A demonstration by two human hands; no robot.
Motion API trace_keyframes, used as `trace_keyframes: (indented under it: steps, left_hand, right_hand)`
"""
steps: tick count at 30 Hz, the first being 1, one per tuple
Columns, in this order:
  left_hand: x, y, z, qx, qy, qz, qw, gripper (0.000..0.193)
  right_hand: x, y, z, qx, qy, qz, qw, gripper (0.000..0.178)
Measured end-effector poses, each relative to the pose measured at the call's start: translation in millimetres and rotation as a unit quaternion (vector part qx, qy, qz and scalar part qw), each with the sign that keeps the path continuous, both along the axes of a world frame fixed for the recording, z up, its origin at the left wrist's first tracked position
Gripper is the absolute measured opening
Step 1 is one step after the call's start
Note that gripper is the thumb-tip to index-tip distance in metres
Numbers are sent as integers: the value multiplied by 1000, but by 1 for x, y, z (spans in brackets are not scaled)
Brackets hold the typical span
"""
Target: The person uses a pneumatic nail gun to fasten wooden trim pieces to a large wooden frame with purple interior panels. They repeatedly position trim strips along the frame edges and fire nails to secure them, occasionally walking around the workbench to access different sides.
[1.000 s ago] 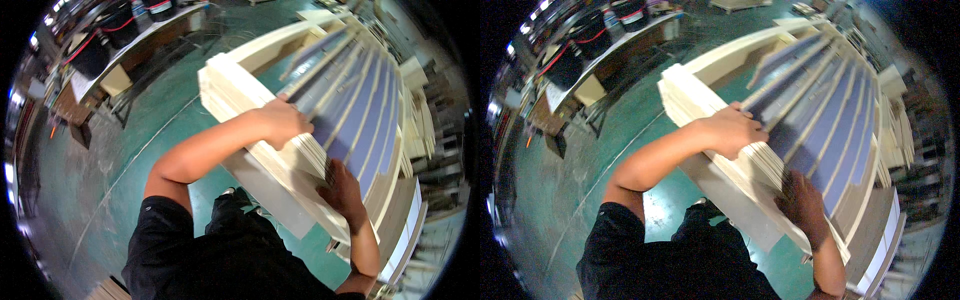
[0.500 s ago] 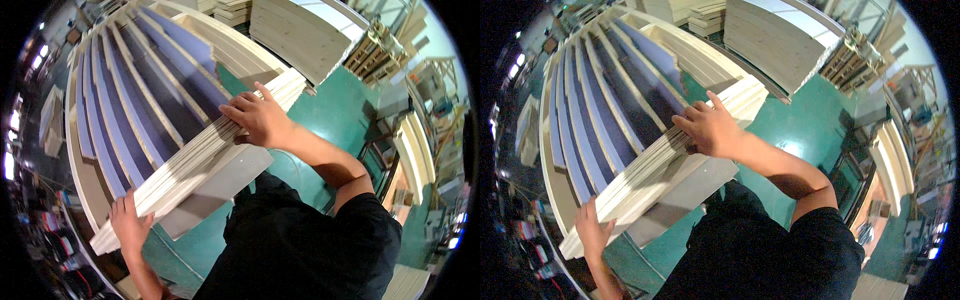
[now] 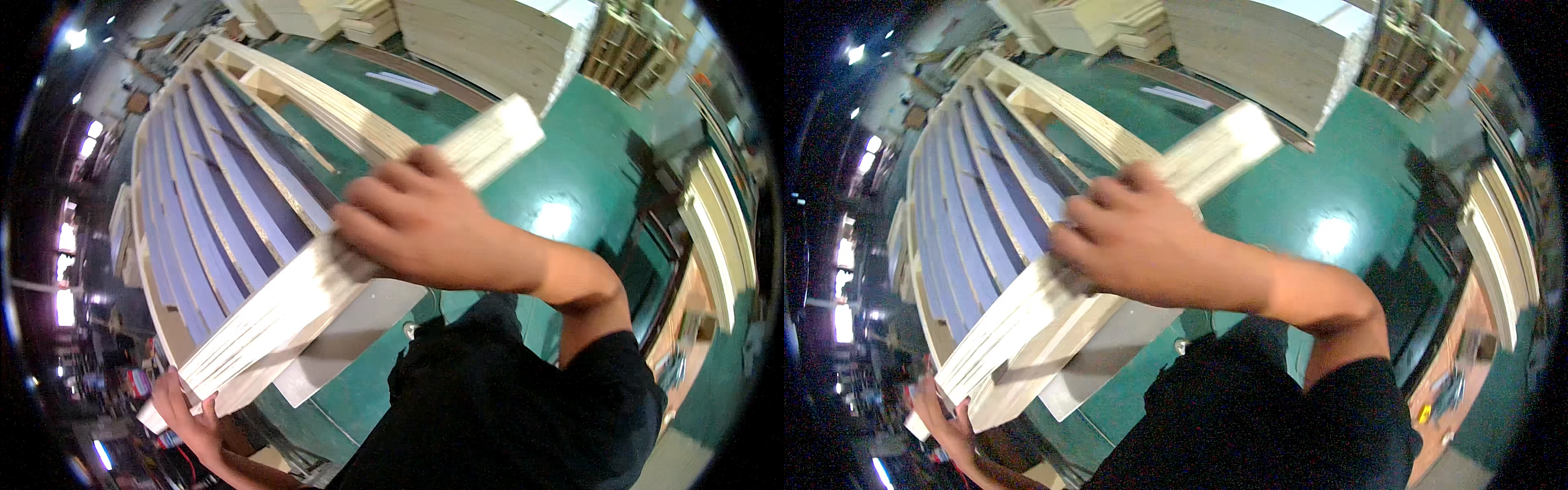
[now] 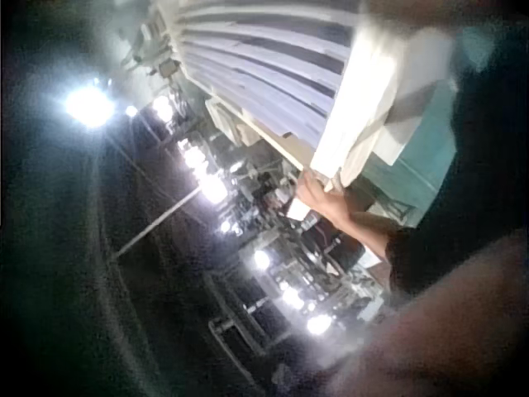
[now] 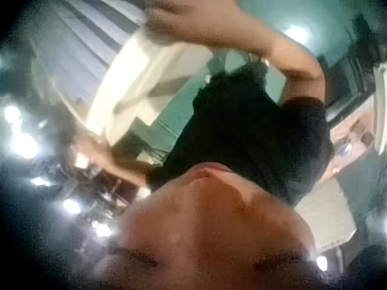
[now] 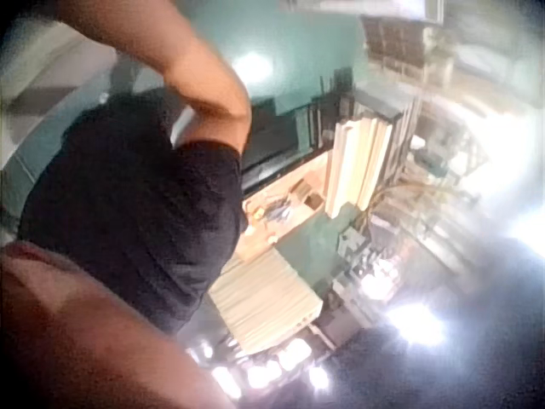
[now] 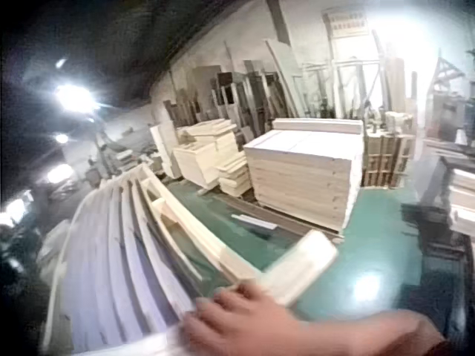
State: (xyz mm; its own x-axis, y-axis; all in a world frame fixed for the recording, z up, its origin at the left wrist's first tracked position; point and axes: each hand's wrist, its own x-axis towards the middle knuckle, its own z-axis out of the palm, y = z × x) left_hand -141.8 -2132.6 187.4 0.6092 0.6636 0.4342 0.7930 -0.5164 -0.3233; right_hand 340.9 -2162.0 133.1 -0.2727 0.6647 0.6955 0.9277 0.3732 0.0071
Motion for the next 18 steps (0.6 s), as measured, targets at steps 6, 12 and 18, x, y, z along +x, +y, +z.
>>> trace_keyframes:
  steps: [6,12,18]
  left_hand:
    - [234,-35,28,8,-11,-137,990,63]
    - [511,-2,18,-66,-13,-349,935,36]
    - [661,-21,-140,-433,-317,-466,704,27]
  right_hand:
    - [192,-108,-44,-71,32,-10,997,47]
    - [331,-242,-174,-229,235,-143,934,64]
    - [373,-267,-241,-284,486,-292,773,54]
